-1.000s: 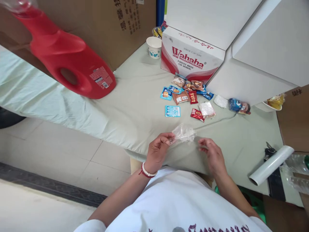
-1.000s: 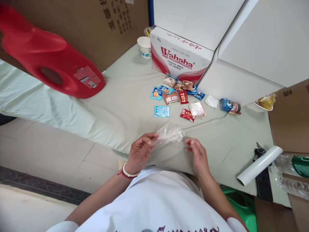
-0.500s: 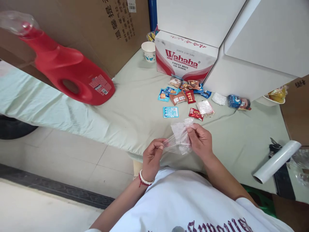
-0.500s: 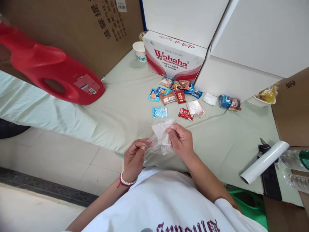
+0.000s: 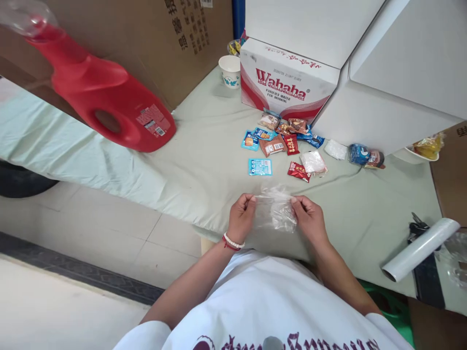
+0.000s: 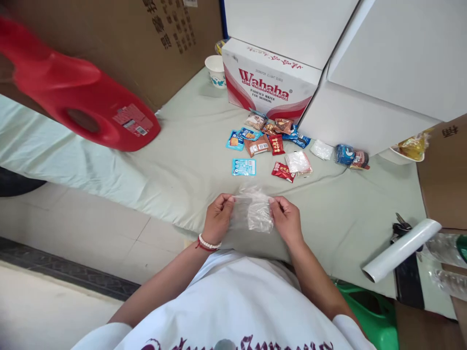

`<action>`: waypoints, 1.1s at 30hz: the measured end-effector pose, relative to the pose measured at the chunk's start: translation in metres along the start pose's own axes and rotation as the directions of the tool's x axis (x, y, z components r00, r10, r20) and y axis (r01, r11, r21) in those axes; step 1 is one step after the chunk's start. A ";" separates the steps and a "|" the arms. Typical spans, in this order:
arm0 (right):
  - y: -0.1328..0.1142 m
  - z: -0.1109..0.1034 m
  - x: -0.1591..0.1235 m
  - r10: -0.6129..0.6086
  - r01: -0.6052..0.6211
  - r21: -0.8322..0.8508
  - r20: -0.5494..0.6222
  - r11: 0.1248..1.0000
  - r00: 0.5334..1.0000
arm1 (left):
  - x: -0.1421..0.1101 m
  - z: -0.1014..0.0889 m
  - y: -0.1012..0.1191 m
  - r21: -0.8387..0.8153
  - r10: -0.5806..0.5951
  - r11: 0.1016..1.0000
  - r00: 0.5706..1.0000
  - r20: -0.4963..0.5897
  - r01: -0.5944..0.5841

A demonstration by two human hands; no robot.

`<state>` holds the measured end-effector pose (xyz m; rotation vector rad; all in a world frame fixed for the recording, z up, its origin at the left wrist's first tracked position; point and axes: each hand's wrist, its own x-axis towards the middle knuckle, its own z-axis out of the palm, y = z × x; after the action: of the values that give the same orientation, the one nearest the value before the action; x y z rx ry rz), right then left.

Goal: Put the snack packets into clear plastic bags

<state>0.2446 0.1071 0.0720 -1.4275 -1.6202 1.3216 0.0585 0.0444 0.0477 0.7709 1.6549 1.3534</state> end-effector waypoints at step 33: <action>0.004 -0.005 0.003 0.019 -0.022 0.085 0.041 0.996 0.999 | 0.002 -0.003 0.009 0.176 0.171 0.967 0.981 0.087 -0.184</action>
<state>0.2502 0.1107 0.0692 -1.3785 -1.5591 1.4221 0.0546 0.0467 0.0561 1.0860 1.7029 1.2907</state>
